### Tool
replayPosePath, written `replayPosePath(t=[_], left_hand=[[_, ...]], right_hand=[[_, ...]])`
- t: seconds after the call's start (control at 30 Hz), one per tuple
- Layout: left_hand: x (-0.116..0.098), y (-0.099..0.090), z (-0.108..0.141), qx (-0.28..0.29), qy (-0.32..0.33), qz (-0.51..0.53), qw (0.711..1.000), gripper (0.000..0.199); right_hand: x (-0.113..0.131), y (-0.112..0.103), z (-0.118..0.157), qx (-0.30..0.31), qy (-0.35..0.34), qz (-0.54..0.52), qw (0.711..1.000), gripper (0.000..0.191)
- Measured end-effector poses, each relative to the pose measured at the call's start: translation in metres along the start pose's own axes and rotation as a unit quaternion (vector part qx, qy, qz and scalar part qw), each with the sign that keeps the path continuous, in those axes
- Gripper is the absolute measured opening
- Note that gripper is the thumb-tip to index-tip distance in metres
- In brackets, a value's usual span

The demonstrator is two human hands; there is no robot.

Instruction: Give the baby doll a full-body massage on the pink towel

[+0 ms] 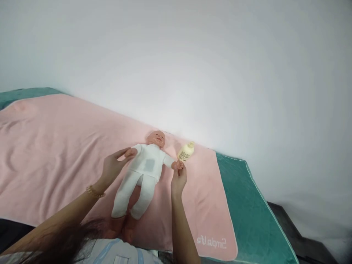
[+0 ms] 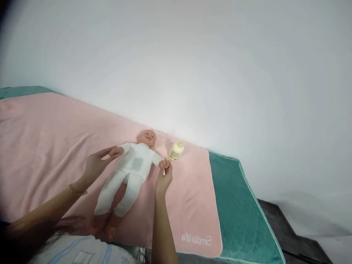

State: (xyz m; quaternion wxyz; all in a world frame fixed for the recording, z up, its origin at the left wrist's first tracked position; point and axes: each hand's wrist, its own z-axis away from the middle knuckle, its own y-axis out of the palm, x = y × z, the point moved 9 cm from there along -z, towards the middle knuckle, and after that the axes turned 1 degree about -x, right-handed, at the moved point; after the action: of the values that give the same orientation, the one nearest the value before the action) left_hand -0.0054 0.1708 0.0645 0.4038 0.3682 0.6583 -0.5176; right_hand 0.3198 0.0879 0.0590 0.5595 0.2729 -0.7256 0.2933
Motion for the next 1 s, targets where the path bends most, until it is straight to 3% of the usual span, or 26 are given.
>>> replayPosePath(t=[0.1, 0.23, 0.4, 0.57, 0.83, 0.93, 1.0], left_hand=[[-0.016, 0.034, 0.012, 0.086, 0.101, -0.061, 0.989, 0.048], [-0.020, 0.074, 0.036, 0.164, 0.260, -0.142, 0.941, 0.042], [-0.011, 0.094, 0.046, 0.166, 0.312, -0.232, 0.906, 0.038], [-0.013, 0.098, 0.047, 0.156, 0.327, -0.258, 0.895, 0.037], [-0.008, 0.091, 0.044, 0.146, 0.303, -0.154, 0.929, 0.041], [-0.006, 0.077, 0.038, 0.157, 0.239, -0.067, 0.956, 0.043], [0.004, 0.056, 0.029, 0.135, 0.137, -0.015, 0.981, 0.046]], right_hand=[[0.029, 0.034, 0.021, 0.074, -0.131, 0.077, 0.986, 0.044], [0.035, 0.074, 0.052, 0.160, -0.284, 0.208, 0.922, 0.038], [0.027, 0.088, 0.068, 0.159, -0.386, 0.290, 0.861, 0.038], [0.023, 0.090, 0.074, 0.156, -0.419, 0.319, 0.835, 0.041], [0.019, 0.086, 0.077, 0.168, -0.398, 0.309, 0.847, 0.043], [0.020, 0.073, 0.060, 0.170, -0.343, 0.273, 0.883, 0.040], [0.018, 0.050, 0.038, 0.138, -0.263, 0.234, 0.926, 0.038]])
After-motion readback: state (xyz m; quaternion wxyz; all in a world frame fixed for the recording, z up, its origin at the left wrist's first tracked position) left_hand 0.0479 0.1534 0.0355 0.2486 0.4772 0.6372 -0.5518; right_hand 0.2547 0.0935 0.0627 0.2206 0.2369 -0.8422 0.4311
